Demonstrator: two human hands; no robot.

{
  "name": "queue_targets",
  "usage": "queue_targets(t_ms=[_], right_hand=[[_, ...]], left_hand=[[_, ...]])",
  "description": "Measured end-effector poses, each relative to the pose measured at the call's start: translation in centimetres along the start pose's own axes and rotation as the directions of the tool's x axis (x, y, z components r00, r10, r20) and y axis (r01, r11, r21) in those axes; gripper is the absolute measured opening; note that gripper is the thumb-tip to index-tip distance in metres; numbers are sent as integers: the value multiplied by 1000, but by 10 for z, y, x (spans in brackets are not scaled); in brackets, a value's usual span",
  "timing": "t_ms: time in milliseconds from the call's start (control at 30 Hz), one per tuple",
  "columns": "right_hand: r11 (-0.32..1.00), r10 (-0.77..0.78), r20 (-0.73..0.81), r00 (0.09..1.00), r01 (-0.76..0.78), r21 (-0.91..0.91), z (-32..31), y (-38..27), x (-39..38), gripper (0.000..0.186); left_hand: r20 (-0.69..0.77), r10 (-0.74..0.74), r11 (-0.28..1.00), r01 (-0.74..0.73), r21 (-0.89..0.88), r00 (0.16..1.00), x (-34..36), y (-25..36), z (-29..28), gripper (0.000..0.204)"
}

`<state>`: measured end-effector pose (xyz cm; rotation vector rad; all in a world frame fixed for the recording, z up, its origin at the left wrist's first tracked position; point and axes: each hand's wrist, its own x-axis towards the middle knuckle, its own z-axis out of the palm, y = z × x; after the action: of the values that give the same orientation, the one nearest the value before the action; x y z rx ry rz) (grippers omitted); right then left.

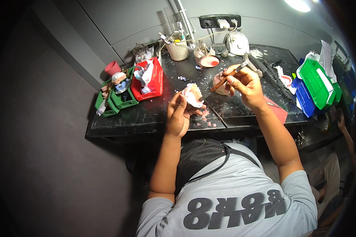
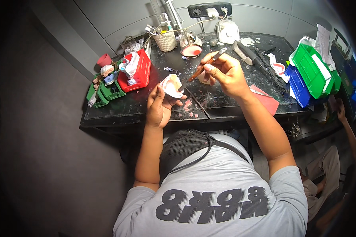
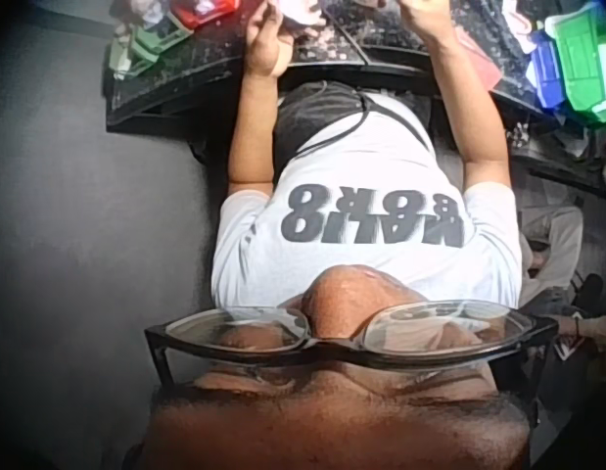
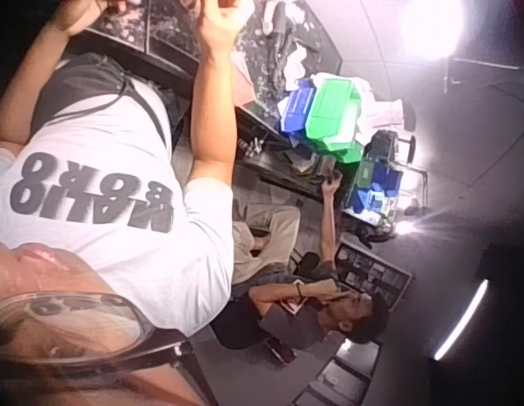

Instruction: The person carves wax on a dental cast using a carving tool heated over an alcohol burner. The person then heats a strip of pink wax over the burner flame and shapes it onto the dental cast by hand.

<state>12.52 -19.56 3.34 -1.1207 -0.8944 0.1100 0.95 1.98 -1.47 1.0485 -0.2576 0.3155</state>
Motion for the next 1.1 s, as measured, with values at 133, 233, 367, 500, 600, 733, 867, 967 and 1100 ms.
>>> queue_targets(t_ms=[133, 233, 367, 500, 600, 733, 867, 967, 1100], right_hand=[[1000, -16, 16, 1000, 15, 9, -1, -1, -1, 16], [1000, -15, 2, 1000, 15, 15, 0, -1, 0, 15], [999, -32, 15, 999, 32, 19, -1, -1, 0, 14], [1000, -26, -6, 1000, 26, 10, -1, 0, 0, 13], [1000, -28, -9, 1000, 28, 2, 1, -1, 0, 13], [1000, 11, 1, 1000, -11, 17, 5, 0, 0, 15], [999, 39, -41, 998, -38, 26, 4, 4, 1, 15], [1000, 31, -9, 999, -31, -2, 5, 2, 0, 15], [998, 58, -21, 998, -58, 30, 3, 3, 1, 15]], left_hand=[[1, -1, 1000, 1, 2, 1000, 0, 0, -1, 43], [8, 0, 1000, 0, 4, 1000, 0, -1, -3, 42], [-2, -3, 1000, 3, 5, 1000, 0, -2, -4, 43], [-4, -3, 1000, 3, 2, 1000, 1, -1, -3, 43], [-3, -2, 1000, 2, 4, 1000, 1, -2, -4, 43], [6, -10, 1000, 10, 2, 1000, 1, 0, -1, 42], [-9, -16, 1000, 16, 5, 1000, 1, 0, 0, 42], [-11, -22, 1000, 22, -1, 1000, 1, 1, 1, 43], [-23, -30, 1000, 30, -4, 999, 0, 2, 4, 43]])
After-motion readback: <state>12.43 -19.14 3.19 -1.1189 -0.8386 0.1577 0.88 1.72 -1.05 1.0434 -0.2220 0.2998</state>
